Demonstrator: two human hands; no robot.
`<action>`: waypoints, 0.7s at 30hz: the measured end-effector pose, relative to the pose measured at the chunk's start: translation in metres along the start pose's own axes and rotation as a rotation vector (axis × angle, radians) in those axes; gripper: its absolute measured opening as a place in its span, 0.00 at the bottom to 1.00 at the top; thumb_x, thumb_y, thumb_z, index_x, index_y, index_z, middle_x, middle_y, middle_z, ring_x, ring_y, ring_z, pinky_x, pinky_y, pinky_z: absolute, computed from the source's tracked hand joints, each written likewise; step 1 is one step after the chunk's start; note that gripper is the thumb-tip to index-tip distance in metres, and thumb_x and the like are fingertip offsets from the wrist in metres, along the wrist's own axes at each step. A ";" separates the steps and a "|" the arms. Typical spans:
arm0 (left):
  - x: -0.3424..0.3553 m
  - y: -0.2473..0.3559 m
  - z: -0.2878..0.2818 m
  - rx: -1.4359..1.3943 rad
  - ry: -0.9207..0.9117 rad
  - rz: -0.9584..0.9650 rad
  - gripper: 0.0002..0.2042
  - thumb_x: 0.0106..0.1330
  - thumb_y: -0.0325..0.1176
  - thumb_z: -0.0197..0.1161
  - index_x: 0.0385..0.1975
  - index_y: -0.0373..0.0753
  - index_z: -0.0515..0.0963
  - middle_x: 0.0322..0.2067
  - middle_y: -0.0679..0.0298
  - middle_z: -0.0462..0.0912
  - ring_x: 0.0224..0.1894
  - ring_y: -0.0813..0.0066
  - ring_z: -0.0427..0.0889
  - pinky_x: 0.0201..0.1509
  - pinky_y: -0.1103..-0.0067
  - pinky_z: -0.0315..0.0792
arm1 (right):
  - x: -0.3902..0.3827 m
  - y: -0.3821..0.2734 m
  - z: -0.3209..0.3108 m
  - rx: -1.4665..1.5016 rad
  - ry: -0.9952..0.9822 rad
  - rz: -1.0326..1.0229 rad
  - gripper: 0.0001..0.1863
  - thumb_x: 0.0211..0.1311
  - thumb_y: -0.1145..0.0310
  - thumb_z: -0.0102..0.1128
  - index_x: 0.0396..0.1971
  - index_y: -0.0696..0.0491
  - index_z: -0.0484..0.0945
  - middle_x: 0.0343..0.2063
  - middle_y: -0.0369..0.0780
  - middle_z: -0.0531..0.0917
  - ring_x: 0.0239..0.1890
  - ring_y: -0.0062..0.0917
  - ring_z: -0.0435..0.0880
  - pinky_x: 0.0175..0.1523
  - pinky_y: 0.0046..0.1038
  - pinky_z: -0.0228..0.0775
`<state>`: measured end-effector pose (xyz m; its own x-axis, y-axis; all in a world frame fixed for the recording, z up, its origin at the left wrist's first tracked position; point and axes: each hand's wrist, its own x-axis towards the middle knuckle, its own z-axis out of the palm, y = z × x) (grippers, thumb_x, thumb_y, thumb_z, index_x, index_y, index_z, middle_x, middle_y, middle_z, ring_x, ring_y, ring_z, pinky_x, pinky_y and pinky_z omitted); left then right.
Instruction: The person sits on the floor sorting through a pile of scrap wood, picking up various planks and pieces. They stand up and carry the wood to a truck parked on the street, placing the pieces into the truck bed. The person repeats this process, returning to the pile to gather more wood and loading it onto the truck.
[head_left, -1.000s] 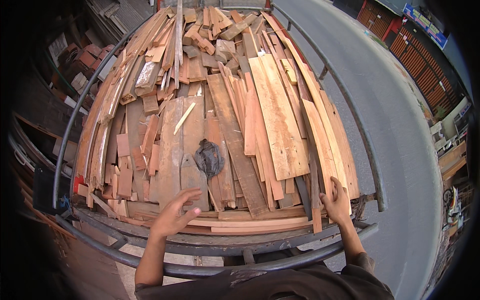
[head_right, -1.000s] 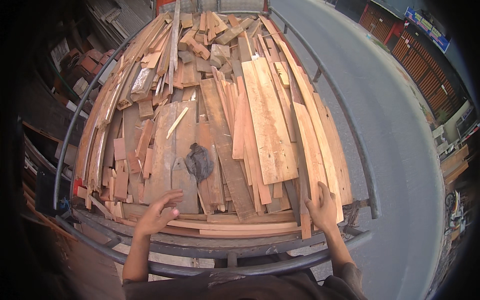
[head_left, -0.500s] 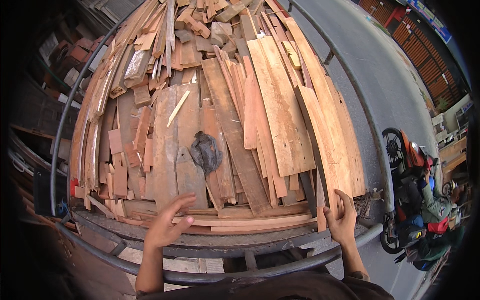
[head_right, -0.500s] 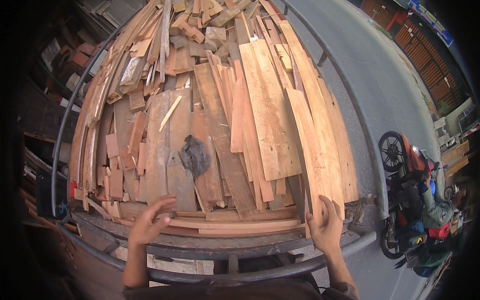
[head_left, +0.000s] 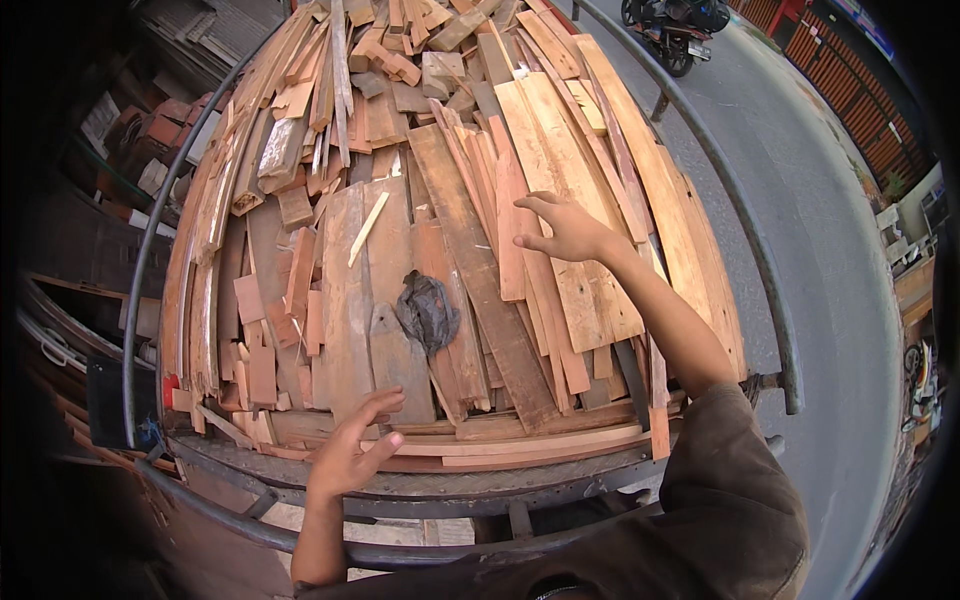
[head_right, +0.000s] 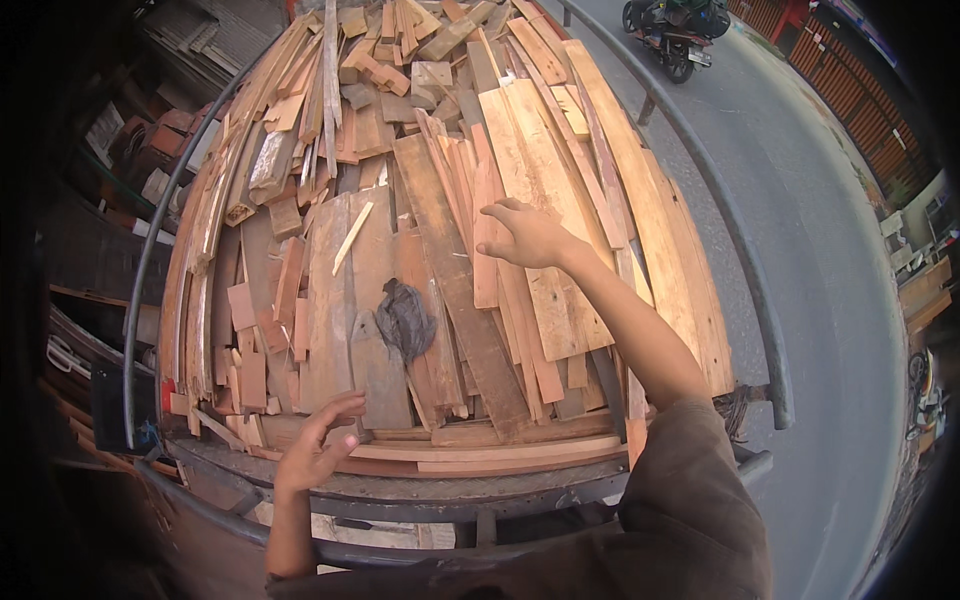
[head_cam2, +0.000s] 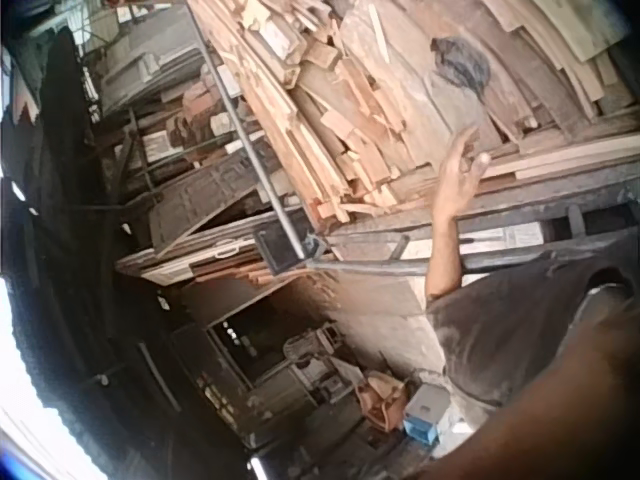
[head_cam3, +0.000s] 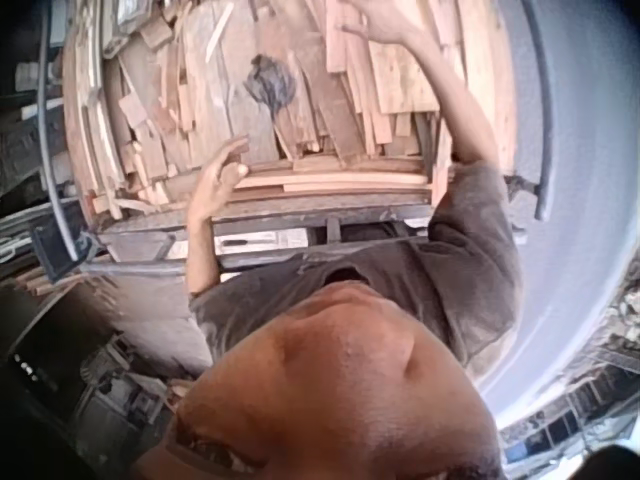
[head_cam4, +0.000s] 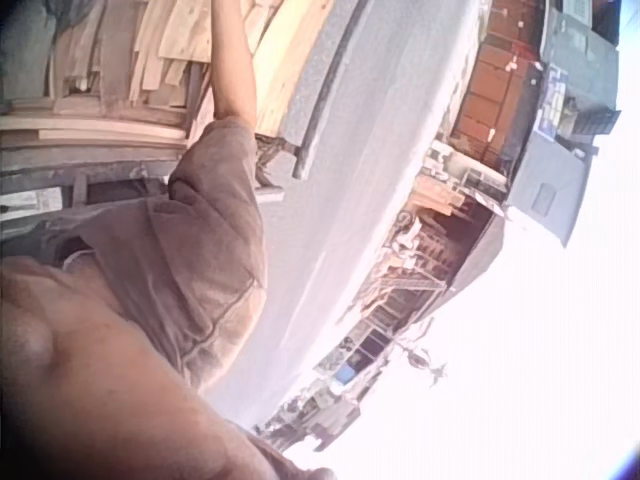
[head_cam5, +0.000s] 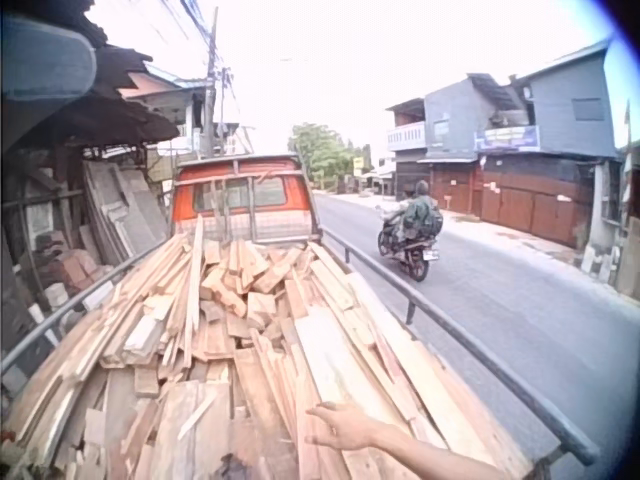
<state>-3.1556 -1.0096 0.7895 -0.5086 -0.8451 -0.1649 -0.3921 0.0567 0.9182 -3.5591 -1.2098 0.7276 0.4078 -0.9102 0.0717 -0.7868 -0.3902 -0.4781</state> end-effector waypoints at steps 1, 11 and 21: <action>-0.002 0.006 -0.001 0.040 0.005 0.009 0.24 0.65 0.34 0.63 0.59 0.32 0.69 0.62 0.48 0.69 0.61 0.55 0.72 0.64 0.68 0.65 | -0.028 0.004 0.011 -0.047 -0.042 0.003 0.37 0.60 0.47 0.62 0.63 0.56 0.66 0.61 0.51 0.70 0.61 0.46 0.72 0.64 0.40 0.66; -0.012 0.031 0.004 0.386 0.006 0.075 0.28 0.62 0.37 0.67 0.61 0.34 0.69 0.62 0.47 0.68 0.63 0.48 0.70 0.65 0.66 0.65 | -0.163 0.066 -0.012 -0.174 0.155 0.492 0.28 0.61 0.52 0.63 0.55 0.56 0.74 0.51 0.52 0.79 0.55 0.46 0.78 0.58 0.42 0.71; -0.007 0.022 0.004 0.402 -0.064 0.123 0.28 0.63 0.39 0.66 0.61 0.33 0.67 0.62 0.47 0.69 0.63 0.47 0.70 0.65 0.65 0.65 | -0.075 0.151 0.042 -0.450 0.512 0.858 0.26 0.64 0.51 0.55 0.49 0.60 0.75 0.46 0.55 0.79 0.48 0.50 0.80 0.56 0.44 0.71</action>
<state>-3.1642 -1.0005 0.8095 -0.6124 -0.7847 -0.0965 -0.5867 0.3693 0.7207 -3.6891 -1.1946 0.6137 -0.5150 -0.8127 0.2724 -0.8569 0.4805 -0.1867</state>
